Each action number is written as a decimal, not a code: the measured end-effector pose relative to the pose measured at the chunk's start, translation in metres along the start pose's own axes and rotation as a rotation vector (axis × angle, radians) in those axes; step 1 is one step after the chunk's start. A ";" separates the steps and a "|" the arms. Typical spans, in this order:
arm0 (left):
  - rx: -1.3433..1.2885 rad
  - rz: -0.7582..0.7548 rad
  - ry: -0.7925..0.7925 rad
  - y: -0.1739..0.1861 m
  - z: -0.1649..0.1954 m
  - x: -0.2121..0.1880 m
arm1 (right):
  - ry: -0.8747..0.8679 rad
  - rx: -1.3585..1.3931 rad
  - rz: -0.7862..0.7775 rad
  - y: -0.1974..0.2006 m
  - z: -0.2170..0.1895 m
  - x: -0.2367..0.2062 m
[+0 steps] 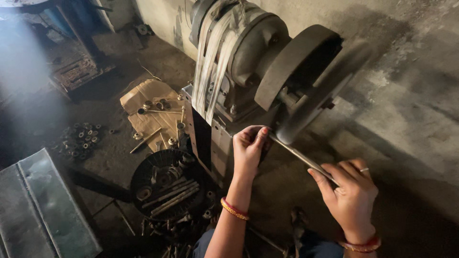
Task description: The person holds a threaded metal rod against a rotating grinding wheel, repeatedly moving it back and forth to smooth or shape the surface. The rod is handled with both hands and rotated to grind different sides.
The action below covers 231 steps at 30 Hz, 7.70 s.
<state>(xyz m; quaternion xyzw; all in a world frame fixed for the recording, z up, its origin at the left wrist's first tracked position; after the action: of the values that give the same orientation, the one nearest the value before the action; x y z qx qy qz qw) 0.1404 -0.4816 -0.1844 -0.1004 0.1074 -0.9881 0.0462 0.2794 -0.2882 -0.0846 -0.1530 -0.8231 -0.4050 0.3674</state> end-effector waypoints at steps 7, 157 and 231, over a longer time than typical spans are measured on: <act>-0.069 -0.013 -0.042 -0.004 0.001 0.000 | -0.079 0.097 -0.023 -0.002 0.008 -0.001; -0.060 -0.021 -0.084 0.008 0.005 0.012 | -0.029 0.203 0.054 -0.013 -0.011 -0.005; 0.108 -0.521 0.131 -0.019 -0.032 -0.078 | -0.375 0.327 -0.062 0.012 0.008 -0.041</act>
<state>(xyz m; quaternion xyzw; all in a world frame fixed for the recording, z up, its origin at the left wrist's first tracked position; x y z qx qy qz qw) 0.2082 -0.4481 -0.2253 -0.0579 0.0277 -0.9753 -0.2112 0.3099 -0.2724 -0.1113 -0.1388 -0.9357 -0.2422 0.2157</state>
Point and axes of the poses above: each hand's wrist, its own x-axis towards the middle knuckle, its own y-axis out of the back of the hand, z = x × y, the point moved 8 cm from there along x, towards the middle knuckle, and after that the axes turned 12 degrees about x, right-handed, at the moved point
